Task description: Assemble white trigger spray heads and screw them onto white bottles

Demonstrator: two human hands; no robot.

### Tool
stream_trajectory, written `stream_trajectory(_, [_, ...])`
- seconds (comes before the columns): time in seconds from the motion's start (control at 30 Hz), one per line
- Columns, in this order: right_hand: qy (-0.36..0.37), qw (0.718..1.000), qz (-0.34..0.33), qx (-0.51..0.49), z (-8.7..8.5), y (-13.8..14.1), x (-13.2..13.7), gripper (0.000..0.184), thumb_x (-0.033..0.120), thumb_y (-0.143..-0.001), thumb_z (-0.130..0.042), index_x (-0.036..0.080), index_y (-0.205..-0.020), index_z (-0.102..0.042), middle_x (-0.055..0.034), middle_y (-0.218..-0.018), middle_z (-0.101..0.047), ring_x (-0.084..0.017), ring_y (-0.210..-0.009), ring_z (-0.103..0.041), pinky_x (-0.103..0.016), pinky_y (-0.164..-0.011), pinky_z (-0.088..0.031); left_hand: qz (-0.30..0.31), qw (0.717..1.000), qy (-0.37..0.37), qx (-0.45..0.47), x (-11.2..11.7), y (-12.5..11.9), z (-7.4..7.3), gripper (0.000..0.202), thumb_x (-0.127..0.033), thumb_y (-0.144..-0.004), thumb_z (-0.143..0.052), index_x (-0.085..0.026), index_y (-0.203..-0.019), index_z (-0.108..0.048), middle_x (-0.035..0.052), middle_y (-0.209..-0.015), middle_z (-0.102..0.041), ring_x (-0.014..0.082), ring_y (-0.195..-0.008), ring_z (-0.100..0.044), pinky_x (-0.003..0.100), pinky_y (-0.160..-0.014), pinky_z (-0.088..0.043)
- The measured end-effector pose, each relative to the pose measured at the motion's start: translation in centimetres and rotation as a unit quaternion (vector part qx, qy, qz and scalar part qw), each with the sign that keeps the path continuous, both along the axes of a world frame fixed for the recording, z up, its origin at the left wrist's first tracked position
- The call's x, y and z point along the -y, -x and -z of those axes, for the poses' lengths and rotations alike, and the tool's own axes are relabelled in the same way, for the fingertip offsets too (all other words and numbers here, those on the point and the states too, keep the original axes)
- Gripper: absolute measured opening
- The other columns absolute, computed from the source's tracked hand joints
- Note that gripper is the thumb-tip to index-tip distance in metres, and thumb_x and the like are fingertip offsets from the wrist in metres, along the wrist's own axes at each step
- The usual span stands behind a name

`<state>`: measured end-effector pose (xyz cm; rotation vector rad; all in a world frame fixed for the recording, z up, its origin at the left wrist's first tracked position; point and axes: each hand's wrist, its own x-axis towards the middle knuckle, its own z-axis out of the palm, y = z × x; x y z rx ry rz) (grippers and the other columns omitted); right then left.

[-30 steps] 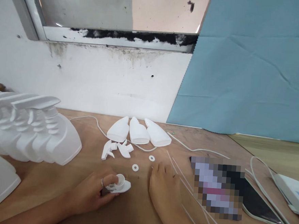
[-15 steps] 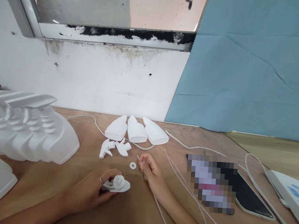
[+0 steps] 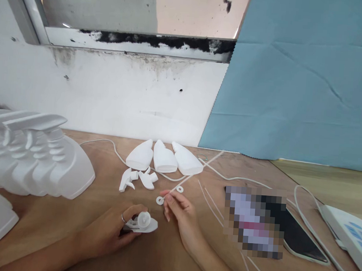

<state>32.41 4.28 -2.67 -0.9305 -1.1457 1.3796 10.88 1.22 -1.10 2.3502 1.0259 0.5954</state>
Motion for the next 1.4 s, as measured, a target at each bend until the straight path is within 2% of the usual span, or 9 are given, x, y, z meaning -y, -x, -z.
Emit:
stream_trajectory(0.13, [-0.036,0.996,-0.028,0.079,0.3,1.0,1.2,0.025,0.040,-0.079,-0.064,0.017,-0.085,-0.070,-0.0010,-0.064,-0.060,-0.012,-0.055,-0.051,-0.024,-0.054,-0.041,0.004,1.000,0.003,-0.004,0.0,0.1,0.0,0.041,-0.018,-0.083,-0.055,-0.028,-0.121,-0.042,0.0013,-0.113,-0.058,0.0191,-0.100,-0.053,0.028,-0.085,-0.041])
stream_trajectory(0.27, [-0.100,0.988,-0.028,0.112,-0.4,1.2,1.9,0.018,0.036,-0.081,-0.063,0.019,-0.084,-0.071,-0.0043,-0.080,-0.066,-0.016,-0.071,-0.059,-0.025,-0.062,-0.046,0.002,1.000,0.003,-0.006,-0.1,0.0,0.0,0.039,-0.018,-0.083,-0.054,-0.028,-0.120,-0.043,0.0021,-0.110,-0.059,0.0196,-0.098,-0.053,0.028,-0.083,-0.041])
stream_trajectory(0.4, [-0.177,0.973,-0.054,0.139,-0.8,1.2,2.1,0.013,0.028,-0.086,-0.058,0.021,-0.083,-0.069,-0.0031,-0.083,-0.063,-0.017,-0.083,-0.059,-0.026,-0.073,-0.046,-0.004,1.000,-0.004,0.004,-0.1,-0.1,0.0,0.037,-0.018,-0.083,-0.055,-0.028,-0.116,-0.044,0.0016,-0.105,-0.060,0.0192,-0.093,-0.054,0.027,-0.078,-0.040])
stream_trajectory(0.57, [-0.217,0.957,-0.051,0.186,-0.8,1.4,2.2,0.017,0.028,-0.089,-0.052,0.020,-0.081,-0.064,-0.0028,-0.084,-0.056,-0.016,-0.082,-0.056,-0.026,-0.074,-0.045,-0.005,1.000,-0.001,0.005,-0.1,-0.1,0.1,0.037,-0.017,-0.082,-0.056,-0.028,-0.116,-0.045,0.0011,-0.106,-0.060,0.0190,-0.093,-0.054,0.027,-0.078,-0.040])
stream_trajectory(0.7, [-0.240,0.939,-0.055,0.240,-0.7,1.4,2.4,0.019,0.029,-0.092,-0.047,0.020,-0.082,-0.061,-0.0027,-0.084,-0.052,-0.016,-0.082,-0.054,-0.027,-0.076,-0.043,0.005,1.000,-0.009,0.002,-0.1,-0.1,0.0,0.037,-0.018,-0.084,-0.054,-0.028,-0.119,-0.043,0.0022,-0.107,-0.059,0.0193,-0.094,-0.054,0.028,-0.080,-0.040])
stream_trajectory(0.97, [-0.271,0.927,-0.056,0.251,-0.4,1.6,2.6,0.017,0.025,-0.093,-0.043,0.021,-0.083,-0.056,-0.0014,-0.083,-0.050,-0.015,-0.079,-0.052,-0.025,-0.072,-0.042,0.011,1.000,-0.024,-0.015,-0.1,-0.1,0.3,0.040,-0.018,-0.084,-0.054,-0.028,-0.121,-0.042,0.0021,-0.109,-0.058,0.0197,-0.097,-0.053,0.028,-0.083,-0.041])
stream_trajectory(1.2, [-0.241,0.939,-0.050,0.241,-0.4,1.8,2.6,0.018,0.027,-0.094,-0.042,0.021,-0.081,-0.053,-0.0015,-0.082,-0.049,-0.015,-0.078,-0.051,-0.025,-0.072,-0.042,0.017,0.999,-0.025,-0.015,-0.2,-0.1,0.2,0.037,-0.016,-0.084,-0.054,-0.027,-0.118,-0.044,0.0016,-0.109,-0.058,0.0194,-0.097,-0.052,0.027,-0.082,-0.040])
stream_trajectory(1.4, [-0.243,0.936,-0.067,0.245,-0.4,1.7,2.7,0.017,0.027,-0.094,-0.041,0.021,-0.083,-0.052,-0.0013,-0.082,-0.047,-0.015,-0.077,-0.049,-0.025,-0.070,-0.041,0.018,0.999,-0.031,-0.012,-0.2,-0.1,0.3,0.039,-0.016,-0.083,-0.055,-0.027,-0.119,-0.044,0.0017,-0.107,-0.058,0.0194,-0.096,-0.052,0.028,-0.082,-0.040])
